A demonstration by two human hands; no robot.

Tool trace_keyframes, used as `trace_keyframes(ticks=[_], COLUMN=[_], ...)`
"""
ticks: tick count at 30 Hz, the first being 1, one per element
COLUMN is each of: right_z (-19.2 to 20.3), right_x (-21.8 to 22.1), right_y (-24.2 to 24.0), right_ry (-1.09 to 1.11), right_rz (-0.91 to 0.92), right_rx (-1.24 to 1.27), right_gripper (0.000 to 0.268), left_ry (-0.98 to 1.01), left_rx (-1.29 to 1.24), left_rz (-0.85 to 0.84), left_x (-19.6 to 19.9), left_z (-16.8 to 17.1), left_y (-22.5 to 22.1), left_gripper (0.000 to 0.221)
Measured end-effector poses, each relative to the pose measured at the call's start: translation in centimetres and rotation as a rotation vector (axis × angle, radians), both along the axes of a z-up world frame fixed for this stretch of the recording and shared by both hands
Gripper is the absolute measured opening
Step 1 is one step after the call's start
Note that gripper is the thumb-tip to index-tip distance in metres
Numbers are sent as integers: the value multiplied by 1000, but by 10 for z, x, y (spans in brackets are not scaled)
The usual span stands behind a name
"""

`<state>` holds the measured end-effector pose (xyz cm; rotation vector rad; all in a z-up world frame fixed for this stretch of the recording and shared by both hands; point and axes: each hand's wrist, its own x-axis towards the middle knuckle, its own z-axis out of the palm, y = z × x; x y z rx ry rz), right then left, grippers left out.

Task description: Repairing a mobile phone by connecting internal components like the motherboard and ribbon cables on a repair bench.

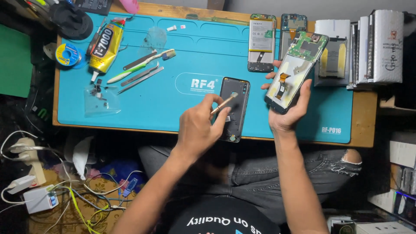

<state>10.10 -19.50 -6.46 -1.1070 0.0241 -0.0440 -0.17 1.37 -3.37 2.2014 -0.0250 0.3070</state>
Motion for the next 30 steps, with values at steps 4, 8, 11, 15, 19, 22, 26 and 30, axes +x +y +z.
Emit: trace_keyframes(ticks=[4, 8, 11, 15, 19, 22, 26, 30], right_z=[-4, -2, -17, -4, 1, -4, -6, 5], right_x=[-5, -7, -2, -7, -15, -16, -20, -23], right_y=[6, 13, 10, 16, 17, 9, 1, 15], right_ry=[-51, -185, -221, -240, -283, -338, -283, -258], right_rz=[-13, -27, -42, -52, -47, 24, 61, -7], right_rx=[-57, -181, -151, -200, -255, -327, -301, -332], right_gripper=[74, 65, 59, 56, 54, 60, 69, 82], left_ry=[-59, -172, -230, -242, -232, -278, -416, -436], left_rx=[53, 185, 222, 145, 57, 57, 26, -45], left_rz=[160, 227, 308, 321, 377, 392, 383, 390], left_x=[11, 14, 20, 16, 10, 13, 13, 13], left_z=[-33, -50, -63, -52, -48, -55, -59, -56], left_y=[1, 2, 4, 7, 4, 3, 0, 2], left_gripper=[25, 12, 11, 7, 7, 8, 12, 12])
